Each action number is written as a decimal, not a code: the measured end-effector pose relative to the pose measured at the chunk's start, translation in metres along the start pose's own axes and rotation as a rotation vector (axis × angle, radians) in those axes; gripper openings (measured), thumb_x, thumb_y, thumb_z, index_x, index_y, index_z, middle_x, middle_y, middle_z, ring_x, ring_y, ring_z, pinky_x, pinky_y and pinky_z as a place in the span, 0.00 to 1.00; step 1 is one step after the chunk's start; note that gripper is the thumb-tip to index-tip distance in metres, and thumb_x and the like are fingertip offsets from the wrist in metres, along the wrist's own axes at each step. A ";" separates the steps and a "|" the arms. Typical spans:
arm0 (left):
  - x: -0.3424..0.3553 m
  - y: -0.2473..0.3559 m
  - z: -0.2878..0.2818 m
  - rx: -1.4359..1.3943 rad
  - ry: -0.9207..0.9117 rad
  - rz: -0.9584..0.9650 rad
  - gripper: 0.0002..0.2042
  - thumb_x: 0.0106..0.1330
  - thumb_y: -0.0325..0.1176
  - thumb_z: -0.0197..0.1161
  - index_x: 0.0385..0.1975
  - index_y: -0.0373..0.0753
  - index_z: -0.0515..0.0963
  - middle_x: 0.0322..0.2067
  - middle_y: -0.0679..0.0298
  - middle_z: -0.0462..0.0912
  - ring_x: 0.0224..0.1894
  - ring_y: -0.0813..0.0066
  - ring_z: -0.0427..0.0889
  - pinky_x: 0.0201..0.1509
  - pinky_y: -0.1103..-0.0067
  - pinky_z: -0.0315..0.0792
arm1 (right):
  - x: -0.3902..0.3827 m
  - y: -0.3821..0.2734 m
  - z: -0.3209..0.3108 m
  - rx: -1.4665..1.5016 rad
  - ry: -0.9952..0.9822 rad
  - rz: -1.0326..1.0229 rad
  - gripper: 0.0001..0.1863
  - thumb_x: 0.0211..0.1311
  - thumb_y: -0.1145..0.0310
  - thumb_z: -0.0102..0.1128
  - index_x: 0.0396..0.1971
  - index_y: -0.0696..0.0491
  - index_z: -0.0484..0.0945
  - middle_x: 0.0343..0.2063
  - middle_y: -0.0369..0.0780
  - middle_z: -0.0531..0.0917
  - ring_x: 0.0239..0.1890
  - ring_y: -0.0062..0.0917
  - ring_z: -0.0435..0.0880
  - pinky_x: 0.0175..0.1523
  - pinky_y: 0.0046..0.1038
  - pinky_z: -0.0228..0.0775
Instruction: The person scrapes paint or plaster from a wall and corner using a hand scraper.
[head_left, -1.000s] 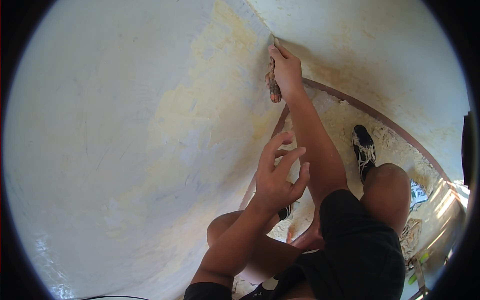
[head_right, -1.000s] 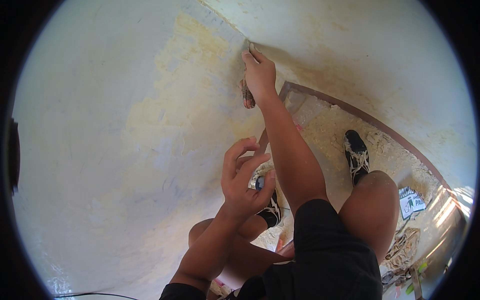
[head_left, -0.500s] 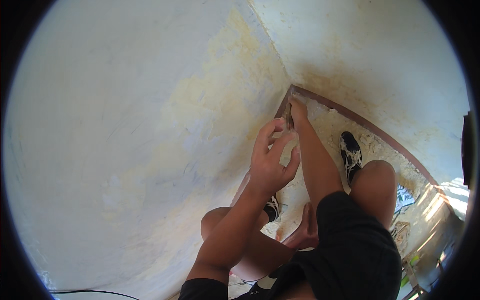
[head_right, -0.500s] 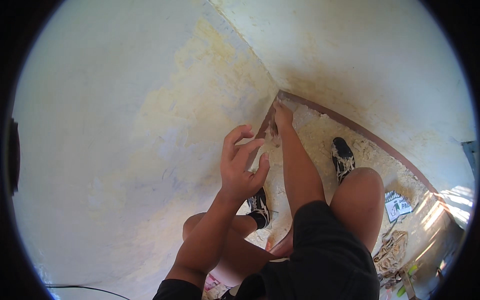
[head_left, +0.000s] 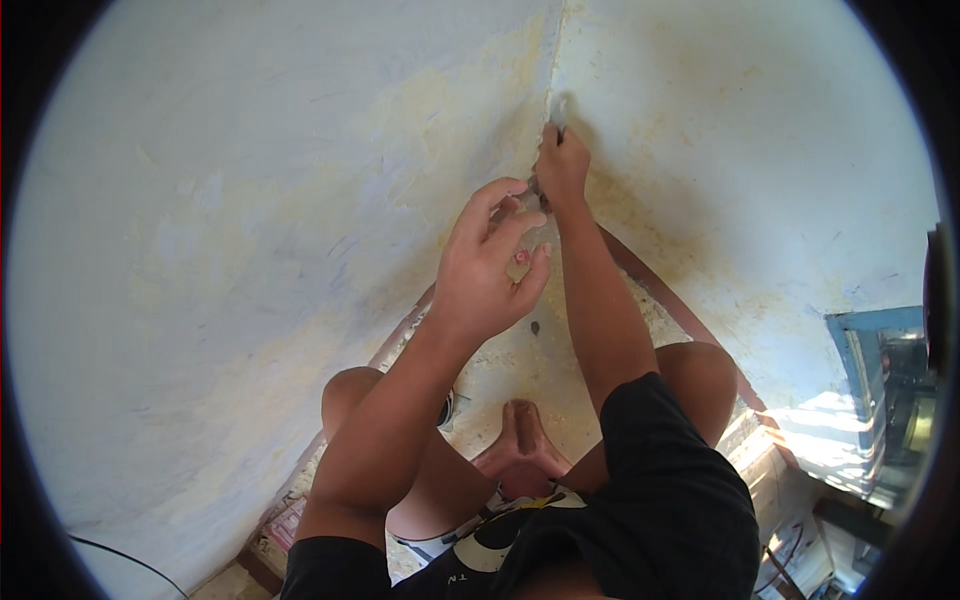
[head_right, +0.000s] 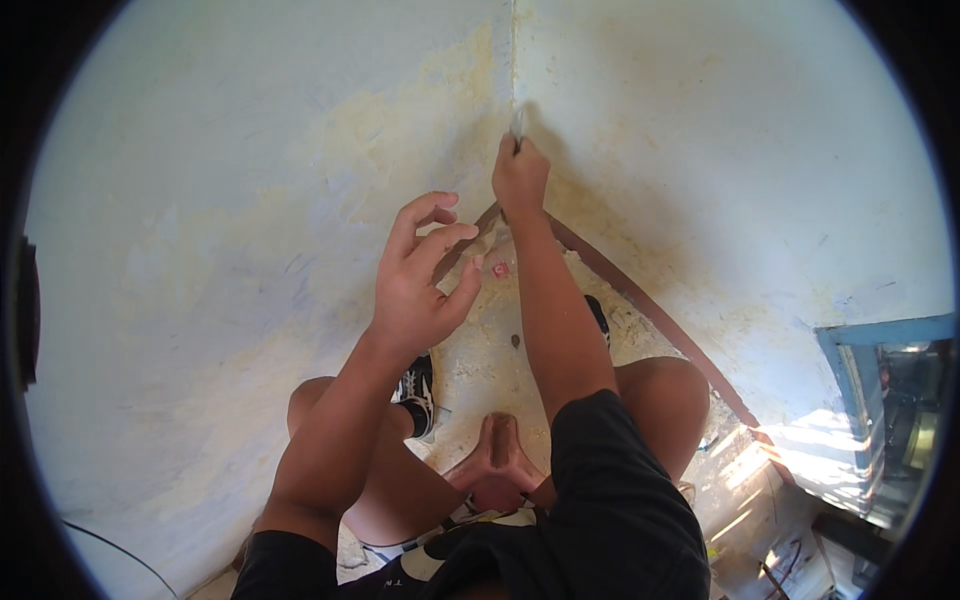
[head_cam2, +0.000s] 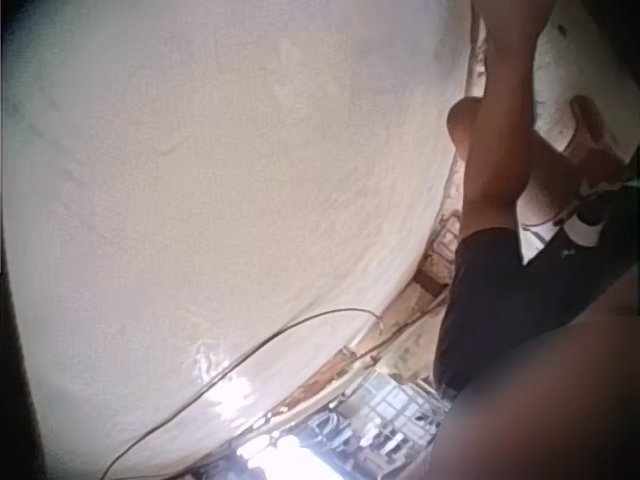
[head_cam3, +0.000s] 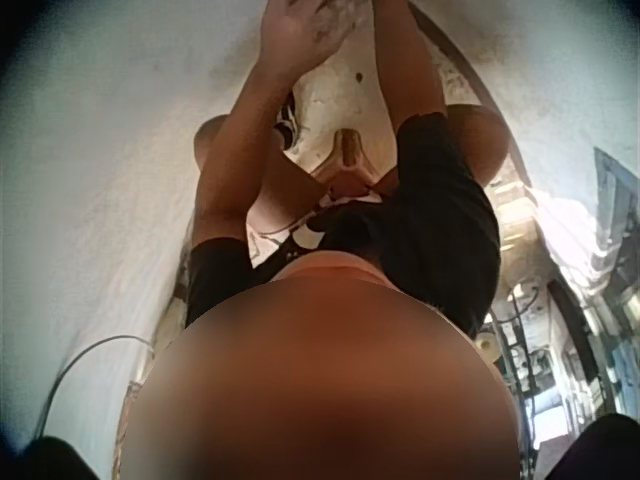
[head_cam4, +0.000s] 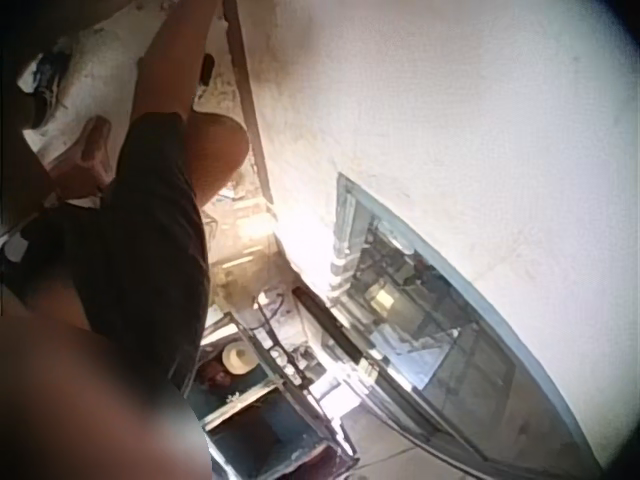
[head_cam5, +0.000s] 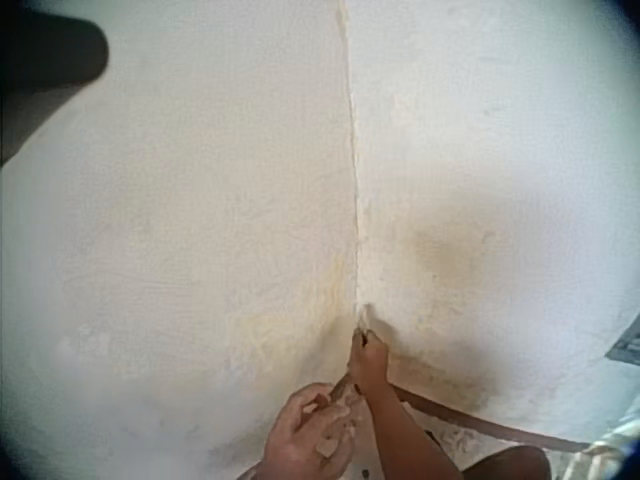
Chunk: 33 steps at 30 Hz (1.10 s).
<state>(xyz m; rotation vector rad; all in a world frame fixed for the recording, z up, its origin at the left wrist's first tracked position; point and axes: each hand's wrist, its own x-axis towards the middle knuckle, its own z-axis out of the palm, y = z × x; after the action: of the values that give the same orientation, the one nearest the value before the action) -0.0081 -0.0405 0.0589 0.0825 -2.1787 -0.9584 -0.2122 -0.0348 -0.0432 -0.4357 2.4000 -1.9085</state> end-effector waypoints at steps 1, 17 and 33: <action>0.002 0.002 0.002 -0.017 0.003 -0.007 0.11 0.50 0.21 0.64 0.36 0.32 0.78 0.50 0.54 0.70 0.44 0.64 0.77 0.38 0.76 0.75 | 0.019 0.001 -0.003 -0.132 0.089 -0.158 0.17 0.63 0.64 0.48 0.23 0.63 0.74 0.18 0.53 0.78 0.24 0.46 0.80 0.30 0.41 0.70; -0.006 -0.011 -0.005 0.025 -0.134 -0.025 0.13 0.47 0.21 0.65 0.35 0.32 0.78 0.49 0.50 0.71 0.44 0.61 0.78 0.37 0.76 0.77 | 0.019 0.079 0.061 -0.468 0.119 -0.194 0.13 0.58 0.66 0.52 0.24 0.62 0.76 0.25 0.55 0.80 0.31 0.51 0.80 0.37 0.46 0.72; 0.003 -0.016 0.007 0.027 -0.062 -0.041 0.11 0.50 0.22 0.64 0.34 0.32 0.78 0.50 0.54 0.71 0.42 0.64 0.77 0.36 0.75 0.76 | 0.009 0.117 0.023 0.186 -0.400 0.484 0.13 0.54 0.69 0.51 0.23 0.67 0.75 0.20 0.50 0.79 0.16 0.36 0.80 0.19 0.37 0.69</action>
<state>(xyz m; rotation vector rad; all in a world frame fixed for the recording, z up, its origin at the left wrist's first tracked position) -0.0180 -0.0487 0.0470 0.1129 -2.2547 -0.9663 -0.2382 -0.0350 -0.1599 -0.1773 1.8448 -1.6225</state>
